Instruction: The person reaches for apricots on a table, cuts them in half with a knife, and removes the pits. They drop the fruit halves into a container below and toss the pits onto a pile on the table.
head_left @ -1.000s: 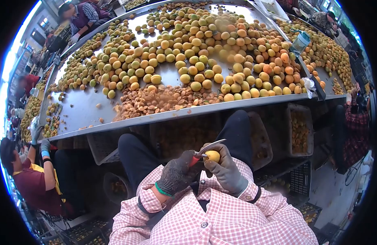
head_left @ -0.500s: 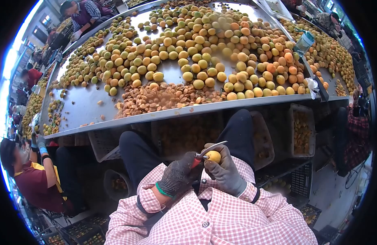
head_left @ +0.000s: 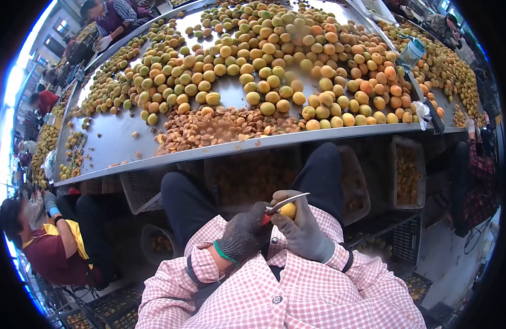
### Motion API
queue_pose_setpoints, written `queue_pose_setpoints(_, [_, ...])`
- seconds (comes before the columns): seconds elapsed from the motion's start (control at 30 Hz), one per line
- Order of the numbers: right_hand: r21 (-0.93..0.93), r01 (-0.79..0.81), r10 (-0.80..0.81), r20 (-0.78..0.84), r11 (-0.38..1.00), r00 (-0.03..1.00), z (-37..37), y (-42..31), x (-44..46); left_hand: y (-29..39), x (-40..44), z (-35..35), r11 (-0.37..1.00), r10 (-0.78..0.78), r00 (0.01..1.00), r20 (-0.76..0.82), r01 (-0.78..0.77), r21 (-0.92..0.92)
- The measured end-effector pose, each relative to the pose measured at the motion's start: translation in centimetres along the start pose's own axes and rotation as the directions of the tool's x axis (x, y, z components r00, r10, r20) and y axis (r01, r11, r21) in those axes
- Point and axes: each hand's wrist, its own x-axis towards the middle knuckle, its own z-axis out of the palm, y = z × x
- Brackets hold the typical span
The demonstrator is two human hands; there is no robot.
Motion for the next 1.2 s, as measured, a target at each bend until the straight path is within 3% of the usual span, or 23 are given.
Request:
queue_pose_setpoints(0.03, [0.001,0.002,-0.002,-0.001,1.000,1.000,-0.3,0.0,0.4,-0.3,0.2,0.3,0.998,0.037,0.999,-0.023,-0.038,-0.057])
queue_pose_setpoints(0.1, [-0.438,0.313,-0.319,0.063,0.843,0.946,-0.9,0.0,1.3,-0.3,0.5,0.5,0.990,0.078,0.996,-0.047,-0.083,-0.114])
queue_pose_setpoints(0.13, [-0.442,0.312,-0.319,0.062,0.841,0.946,-0.9,0.2,1.0,-0.2,0.6,0.5,0.994,0.042,0.999,-0.007,-0.043,-0.103])
queue_pose_setpoints(0.2, [-0.031,0.003,-0.003,-0.008,1.000,1.000,-0.8,0.7,0.6,-0.2,1.2,0.4,0.995,0.007,1.000,0.028,-0.004,-0.096])
queue_pose_setpoints(0.23, [-0.034,0.001,-0.001,-0.005,0.999,1.000,-1.3,0.4,0.8,-0.3,1.5,0.2,0.994,0.047,0.999,0.025,-0.045,-0.100])
queue_pose_setpoints(0.27, [0.255,-0.291,0.278,0.087,0.922,0.957,-2.3,-0.1,1.4,-0.4,1.9,0.0,0.991,0.089,0.996,0.023,-0.086,-0.101])
queue_pose_setpoints(0.3, [0.482,-0.547,0.491,0.249,0.685,0.835,-2.8,-0.5,1.8,-0.7,2.5,0.0,0.991,0.091,0.996,0.022,-0.088,-0.100])
queue_pose_setpoints(0.33, [0.322,-0.273,0.243,0.133,0.906,0.961,-2.7,0.7,2.3,-0.9,3.3,0.1,0.962,0.117,0.992,-0.048,-0.126,-0.244])
queue_pose_setpoints(0.37, [0.228,-0.175,0.168,0.048,0.958,0.985,-2.8,1.2,2.5,-0.8,4.0,0.0,0.909,0.136,0.983,-0.121,-0.172,-0.381])
queue_pose_setpoints(0.4, [0.122,-0.079,0.084,-0.030,0.989,0.996,-3.0,1.3,2.8,-0.7,4.2,-0.5,0.907,0.143,0.982,-0.121,-0.179,-0.381])
queue_pose_setpoints(0.43, [0.293,-0.227,0.255,-0.062,0.929,0.965,-3.9,0.5,3.2,0.2,4.1,-1.8,0.687,0.005,0.997,-0.081,-0.062,-0.724])
queue_pose_setpoints(0.47, [0.580,-0.310,0.371,0.015,0.754,0.929,-5.1,0.9,3.2,0.5,4.0,-2.9,0.336,-0.109,0.994,0.018,0.054,-0.940])
queue_pose_setpoints(0.5, [0.722,-0.264,0.337,0.045,0.640,0.940,-5.3,1.3,3.2,-0.2,4.0,-3.9,0.210,-0.020,0.998,0.054,0.057,-0.976])
queue_pose_setpoints(0.53, [0.838,-0.218,0.299,0.069,0.500,0.952,-5.3,1.0,3.4,0.4,3.9,-3.9,0.206,-0.017,0.998,0.055,0.057,-0.977])
queue_pose_setpoints(0.6, [0.835,-0.213,0.259,0.088,0.507,0.962,-5.0,-0.8,3.5,2.1,3.7,-3.8,0.553,-0.070,0.991,-0.113,-0.056,-0.831])
queue_pose_setpoints(0.67, [0.837,-0.207,0.216,0.110,0.507,0.970,-4.7,-1.2,3.6,1.6,3.4,-3.2,0.572,-0.045,0.992,-0.118,-0.071,-0.817])
queue_pose_setpoints(0.7, [0.800,-0.181,0.133,0.128,0.571,0.983,-4.8,-0.4,3.7,1.5,3.2,-3.4,0.867,0.091,0.984,-0.155,-0.155,-0.473])
queue_pose_setpoints(0.73, [0.762,-0.149,0.051,0.151,0.631,0.987,-4.8,0.1,3.7,1.4,3.1,-3.6,0.972,0.227,0.966,-0.124,-0.232,-0.033])
queue_pose_setpoints(0.8, [0.693,-0.136,0.067,0.126,0.708,0.990,-4.5,-0.2,3.6,2.3,2.6,-3.8,0.982,0.186,0.973,-0.133,-0.189,-0.007])
queue_pose_setpoints(0.87, [0.793,-0.137,0.067,0.121,0.593,0.990,-3.7,-1.7,3.5,2.2,2.0,-3.4,0.970,0.228,0.955,-0.192,-0.239,-0.036])
queue_pose_setpoints(1.0, [0.841,-0.155,0.025,0.167,0.518,0.986,-3.0,-2.1,3.1,1.4,1.4,-3.3,0.948,0.313,0.921,-0.230,-0.317,0.019])
queue_pose_setpoints(1.07, [0.772,-0.116,0.051,0.108,0.624,0.993,-2.2,-2.1,2.9,1.4,1.2,-3.4,0.955,0.282,0.946,-0.161,-0.260,0.141])
queue_pose_setpoints(1.2, [0.722,-0.040,-0.038,0.091,0.690,0.995,-1.2,-1.6,2.8,0.8,0.6,-3.3,0.928,0.321,0.923,-0.212,-0.262,0.266])
